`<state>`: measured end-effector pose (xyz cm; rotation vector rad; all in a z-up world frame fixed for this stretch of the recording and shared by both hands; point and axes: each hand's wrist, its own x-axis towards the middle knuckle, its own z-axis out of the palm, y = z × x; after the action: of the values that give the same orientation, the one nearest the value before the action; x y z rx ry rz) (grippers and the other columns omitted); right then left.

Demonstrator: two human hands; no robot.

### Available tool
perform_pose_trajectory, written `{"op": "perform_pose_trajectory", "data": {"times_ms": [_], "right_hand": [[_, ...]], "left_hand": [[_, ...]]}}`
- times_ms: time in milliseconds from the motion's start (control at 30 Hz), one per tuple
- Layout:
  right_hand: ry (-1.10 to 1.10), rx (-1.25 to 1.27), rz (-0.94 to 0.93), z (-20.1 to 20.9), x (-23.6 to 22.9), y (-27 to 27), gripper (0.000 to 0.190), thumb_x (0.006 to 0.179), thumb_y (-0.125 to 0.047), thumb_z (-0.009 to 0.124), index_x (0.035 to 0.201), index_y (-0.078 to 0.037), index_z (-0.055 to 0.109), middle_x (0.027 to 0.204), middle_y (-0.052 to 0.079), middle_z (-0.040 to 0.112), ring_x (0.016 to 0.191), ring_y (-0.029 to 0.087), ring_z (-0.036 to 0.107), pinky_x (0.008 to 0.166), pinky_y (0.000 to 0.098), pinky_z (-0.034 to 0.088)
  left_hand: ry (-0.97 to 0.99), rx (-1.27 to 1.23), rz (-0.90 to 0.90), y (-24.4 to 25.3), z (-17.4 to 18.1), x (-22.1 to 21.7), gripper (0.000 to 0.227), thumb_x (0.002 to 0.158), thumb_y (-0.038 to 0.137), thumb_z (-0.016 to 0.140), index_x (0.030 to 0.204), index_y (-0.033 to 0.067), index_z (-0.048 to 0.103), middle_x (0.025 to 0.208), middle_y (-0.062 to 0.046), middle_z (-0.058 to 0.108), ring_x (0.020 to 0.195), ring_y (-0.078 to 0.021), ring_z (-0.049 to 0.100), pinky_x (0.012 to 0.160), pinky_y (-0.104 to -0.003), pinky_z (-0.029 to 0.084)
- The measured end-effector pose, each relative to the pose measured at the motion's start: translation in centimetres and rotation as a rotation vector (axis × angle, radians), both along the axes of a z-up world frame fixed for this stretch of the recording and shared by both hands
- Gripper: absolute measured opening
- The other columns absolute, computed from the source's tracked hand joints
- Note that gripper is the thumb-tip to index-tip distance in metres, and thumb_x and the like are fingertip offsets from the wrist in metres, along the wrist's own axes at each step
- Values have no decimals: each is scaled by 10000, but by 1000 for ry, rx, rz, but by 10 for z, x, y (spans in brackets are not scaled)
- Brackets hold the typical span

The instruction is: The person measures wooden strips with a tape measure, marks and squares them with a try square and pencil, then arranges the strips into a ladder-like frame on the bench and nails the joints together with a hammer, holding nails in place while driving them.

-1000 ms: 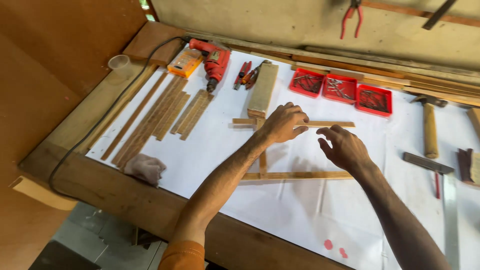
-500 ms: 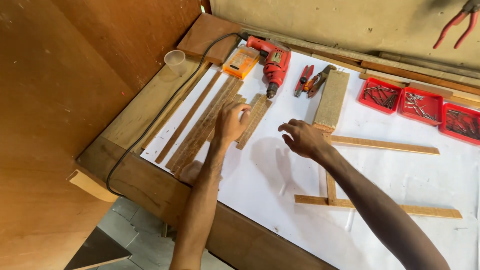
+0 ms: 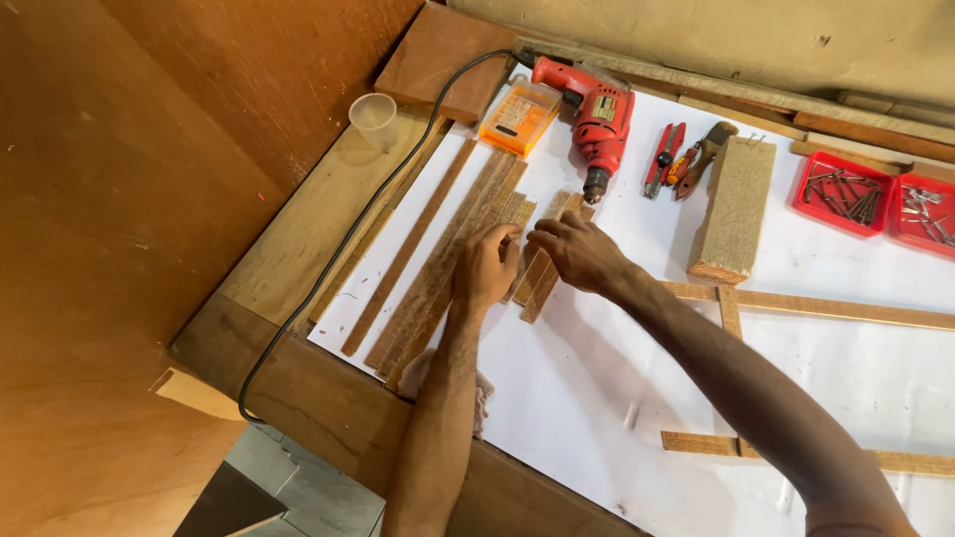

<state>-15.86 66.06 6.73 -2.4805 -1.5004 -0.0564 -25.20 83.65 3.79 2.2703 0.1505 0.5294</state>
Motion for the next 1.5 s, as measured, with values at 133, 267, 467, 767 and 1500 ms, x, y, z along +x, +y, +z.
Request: {"op": "perform_pose_trajectory", "data": {"times_ms": [133,267,467,767,1500], "right_hand": [[-44,-49,82,-15,14,12,411,902,-68,625,1307,-133,662,1391,31,626,1130,275,563,986,404,533],[-39,-131,105,-5,16,19,357,907,-135,641,1259,-173,684,1338,5,635,1157,250,551,982,414,519],[-69,-117,117,-2,22,19,238,932,-250,664,1150,-175,725,1178,23,655,1139,229,567,964,426,522],[-285,164,124,61,8,-37,204,901,-217,713,1099,-176,746,1101,21,680,1078,235,602,922,405,531],[393,411,-526,73,-68,-387,215,940,-201,712,1091,-49,740,948,93,767,883,214,759,773,349,627]], "left_hand": [[-3,-13,6,5,8,1,226,955,142,659,1157,65,725,1181,-128,748,1058,-269,719,895,-411,588],[84,-41,11,9,3,5,222,979,169,643,1167,76,715,1191,-120,742,1038,-261,729,874,-409,605],[42,-45,17,9,9,4,242,972,194,644,1168,73,718,1143,-113,752,981,-235,734,830,-394,619],[-64,-390,-141,-7,45,-3,465,1005,488,608,1181,80,745,1011,-64,755,866,-141,681,738,-292,561],[-4,-366,-737,-319,72,34,441,980,475,669,1115,59,732,863,-39,754,802,-120,717,733,-297,584]]}}
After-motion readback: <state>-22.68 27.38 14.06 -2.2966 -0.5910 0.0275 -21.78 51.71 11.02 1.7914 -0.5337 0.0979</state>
